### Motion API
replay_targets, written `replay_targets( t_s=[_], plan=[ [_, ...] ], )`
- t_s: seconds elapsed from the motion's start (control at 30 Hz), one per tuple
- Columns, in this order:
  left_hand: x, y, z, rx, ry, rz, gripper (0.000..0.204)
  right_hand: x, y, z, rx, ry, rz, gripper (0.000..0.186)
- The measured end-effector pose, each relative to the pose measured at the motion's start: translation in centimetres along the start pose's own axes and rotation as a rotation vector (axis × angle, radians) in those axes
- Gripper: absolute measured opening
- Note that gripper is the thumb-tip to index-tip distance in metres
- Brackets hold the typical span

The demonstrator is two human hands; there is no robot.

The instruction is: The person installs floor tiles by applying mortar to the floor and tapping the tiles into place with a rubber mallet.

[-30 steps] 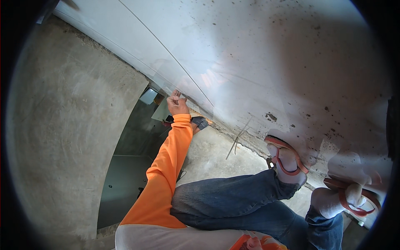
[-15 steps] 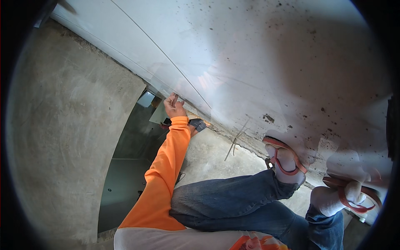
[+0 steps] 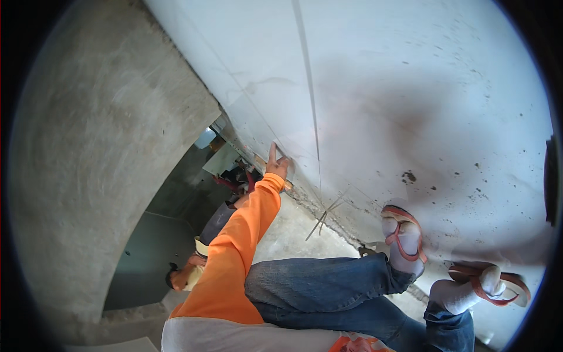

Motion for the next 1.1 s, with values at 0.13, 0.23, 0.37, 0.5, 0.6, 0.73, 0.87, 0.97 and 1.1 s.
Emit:
replay_targets(
  t_s=[0.13,0.23,0.37,0.5,0.6,0.73,0.87,0.97,1.1],
  plan=[
    [-0.4,0.7,-0.6,-0.046,-0.072,0.064,0.062,-4.0,-7.6,12.1,-0.090,0.241,0.214,0.044],
    [-2.5,2.5,-3.0,-0.098,-0.275,-0.054,0.058,-6.7,-16.9,26.8,-0.114,0.439,0.555,0.044],
    [-6.7,4.7,-8.8,0.065,-0.389,-0.335,0.060,-5.4,-25.9,40.9,0.123,0.462,0.957,0.045],
    [-10.5,5.3,-17.3,0.090,-0.272,-0.442,0.068,-1.9,-27.8,43.8,0.416,0.495,1.033,0.043],
    [-11.4,5.8,-20.9,0.061,-0.001,-0.498,0.071,-2.5,-27.9,43.6,0.880,0.651,0.631,0.043],
    [-11.0,7.0,-22.9,0.091,0.044,-0.574,0.073,0.0,-26.6,45.7,1.097,1.332,0.061,0.040],
    [-11.4,8.1,-23.0,0.052,-0.032,-0.555,0.074,3.8,-19.8,44.1,1.210,1.845,0.016,0.028],
    [-12.1,9.3,-23.2,0.097,-0.071,-0.557,0.076,1.1,-12.2,43.8,1.323,1.398,-0.084,0.035],
    [-13.7,10.7,-23.0,0.194,-0.026,-0.543,0.076,0.1,-7.8,43.4,1.577,0.890,-0.288,0.023]
  ],
)
Point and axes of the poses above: each hand's wrist, its own x-axis away from the middle knuckle, its own y-axis out of the back of the hand, z = x × y, the point moved 8 cm from there along -x, towards the middle knuckle, and after that the axes turned 2 degrees about x, right-handed, at the moved point
